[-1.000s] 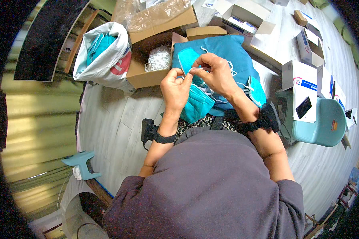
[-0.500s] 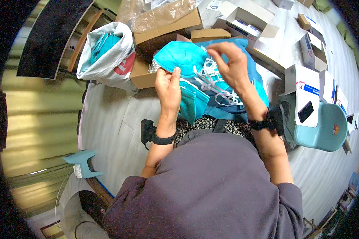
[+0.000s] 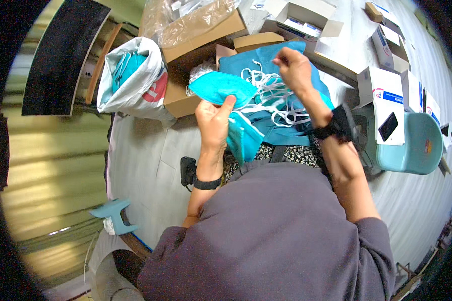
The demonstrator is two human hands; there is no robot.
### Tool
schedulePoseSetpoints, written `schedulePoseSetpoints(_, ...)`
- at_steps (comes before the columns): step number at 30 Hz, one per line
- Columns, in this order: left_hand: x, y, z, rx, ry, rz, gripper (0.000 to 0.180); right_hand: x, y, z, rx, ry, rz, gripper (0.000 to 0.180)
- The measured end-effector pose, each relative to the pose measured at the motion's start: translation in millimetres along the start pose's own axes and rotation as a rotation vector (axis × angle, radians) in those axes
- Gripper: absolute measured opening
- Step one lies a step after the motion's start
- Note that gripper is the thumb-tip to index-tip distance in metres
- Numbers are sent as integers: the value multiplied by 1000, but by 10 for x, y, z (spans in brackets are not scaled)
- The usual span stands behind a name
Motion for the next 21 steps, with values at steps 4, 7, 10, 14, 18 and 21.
schedulePoseSetpoints(4, -98, 0, 38, -1, -24, 275, 20, 45, -586, 17, -129, -239, 301, 30)
schedulePoseSetpoints(7, -15, -246, -147, 352, -232, 588, 30, 201, -866, -103, -482, -395, 394, 33)
schedulePoseSetpoints(10, 58, -285, -179, 339, -306, 626, 37, 245, -773, -248, -721, -550, 156, 26)
schedulePoseSetpoints(14, -97, 61, 216, -706, -50, 36, 42, 225, -644, -256, -811, -537, -9, 23)
schedulePoseSetpoints(18, -192, 129, -13, -543, -177, -93, 25, 249, -704, -272, -707, -580, -17, 24)
schedulePoseSetpoints(21, -236, 31, -43, -537, -195, -23, 17, 203, -802, -69, -282, -174, 245, 27)
Point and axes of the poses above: each hand's wrist, its own x-axis away from the middle knuckle, its own z-axis out of the back of the hand, y = z × x, the point moved 9 cm from there along -x, towards the middle knuckle, and after that the axes turned 1 degree about -z, right-handed, at the moved point
